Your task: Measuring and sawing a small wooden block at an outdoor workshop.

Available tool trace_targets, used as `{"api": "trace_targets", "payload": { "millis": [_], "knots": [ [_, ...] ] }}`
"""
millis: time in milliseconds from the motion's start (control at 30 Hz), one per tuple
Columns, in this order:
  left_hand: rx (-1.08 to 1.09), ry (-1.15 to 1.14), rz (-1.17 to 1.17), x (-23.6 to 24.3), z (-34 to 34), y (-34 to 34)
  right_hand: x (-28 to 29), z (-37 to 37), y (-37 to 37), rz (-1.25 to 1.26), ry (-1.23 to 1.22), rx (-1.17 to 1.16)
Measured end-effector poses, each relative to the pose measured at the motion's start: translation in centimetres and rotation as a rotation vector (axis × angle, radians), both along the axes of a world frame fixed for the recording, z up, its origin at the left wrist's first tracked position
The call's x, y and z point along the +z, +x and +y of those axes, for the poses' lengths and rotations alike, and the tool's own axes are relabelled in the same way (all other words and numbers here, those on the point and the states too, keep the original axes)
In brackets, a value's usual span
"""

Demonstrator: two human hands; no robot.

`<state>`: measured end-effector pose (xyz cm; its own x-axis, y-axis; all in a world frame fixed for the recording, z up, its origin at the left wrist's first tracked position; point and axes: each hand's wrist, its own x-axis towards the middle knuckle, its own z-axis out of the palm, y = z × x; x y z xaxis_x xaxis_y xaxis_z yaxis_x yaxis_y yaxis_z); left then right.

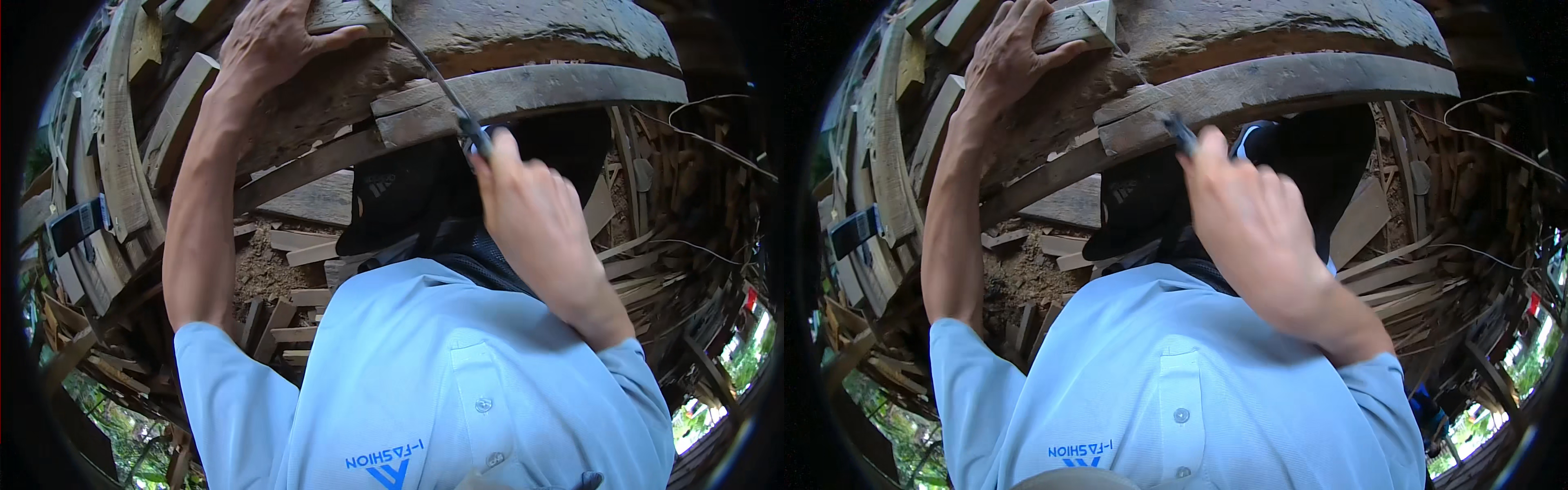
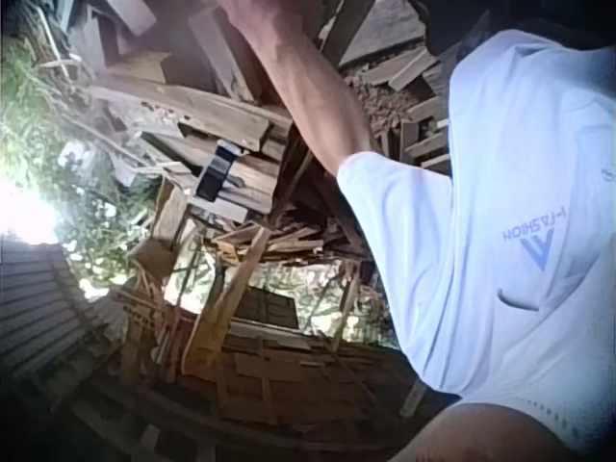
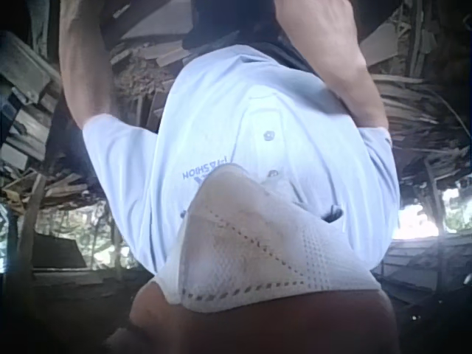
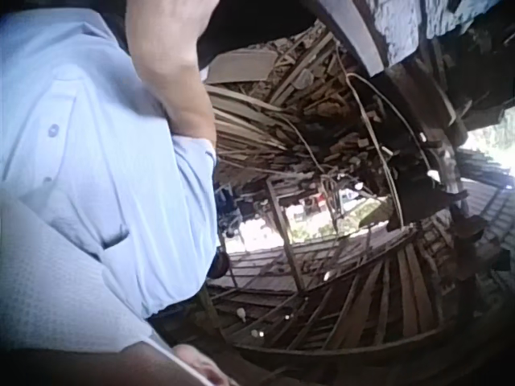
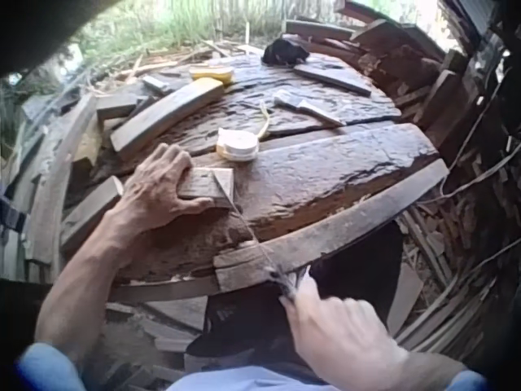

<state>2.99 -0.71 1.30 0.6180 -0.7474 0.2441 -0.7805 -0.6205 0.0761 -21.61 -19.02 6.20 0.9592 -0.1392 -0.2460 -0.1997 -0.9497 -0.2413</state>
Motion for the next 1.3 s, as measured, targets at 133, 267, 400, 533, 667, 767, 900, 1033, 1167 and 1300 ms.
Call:
{"api": "trace_targets", "payload": {
  "millis": [133,267,400,533,667,767,900,1033,1167,1300],
  "knots": [
    [-0.015,-0.007,-0.169,-2.7,1.1,1.3,-4.3,0.9,7.7,-0.431,-0.010,0.166],
    [-0.108,0.030,-0.101,-1.3,-2.6,-3.0,-1.9,0.3,2.2,-0.114,-0.055,-0.058],
    [-0.012,-0.064,-0.118,-1.4,-0.5,0.3,-0.1,-1.1,-2.2,-0.143,-0.050,0.000],
    [0.009,-0.042,-0.075,-0.3,-1.3,-2.2,-0.1,-3.0,-4.3,-0.090,0.015,-0.040],
    [0.027,-0.076,-0.106,2.2,-2.0,-4.6,0.8,-5.2,-5.3,-0.157,0.006,-0.005],
    [0.074,-0.093,-0.173,4.1,-2.4,-6.0,0.6,-5.6,-6.2,-0.207,0.037,-0.013],
    [0.080,-0.130,-0.234,5.5,-2.4,-7.4,-0.2,-6.0,-6.4,-0.265,0.081,-0.033],
    [0.123,-0.106,-0.113,6.0,-2.9,-9.0,-0.8,-5.7,-5.2,-0.374,0.164,0.010],
    [0.026,-0.189,-0.086,5.8,-3.9,-10.4,0.2,-4.5,-2.6,-0.383,0.154,0.011],
    [0.126,-0.152,-0.074,6.4,-2.8,-9.6,0.2,-4.2,-2.1,-0.408,0.146,0.047]
  ]
}}
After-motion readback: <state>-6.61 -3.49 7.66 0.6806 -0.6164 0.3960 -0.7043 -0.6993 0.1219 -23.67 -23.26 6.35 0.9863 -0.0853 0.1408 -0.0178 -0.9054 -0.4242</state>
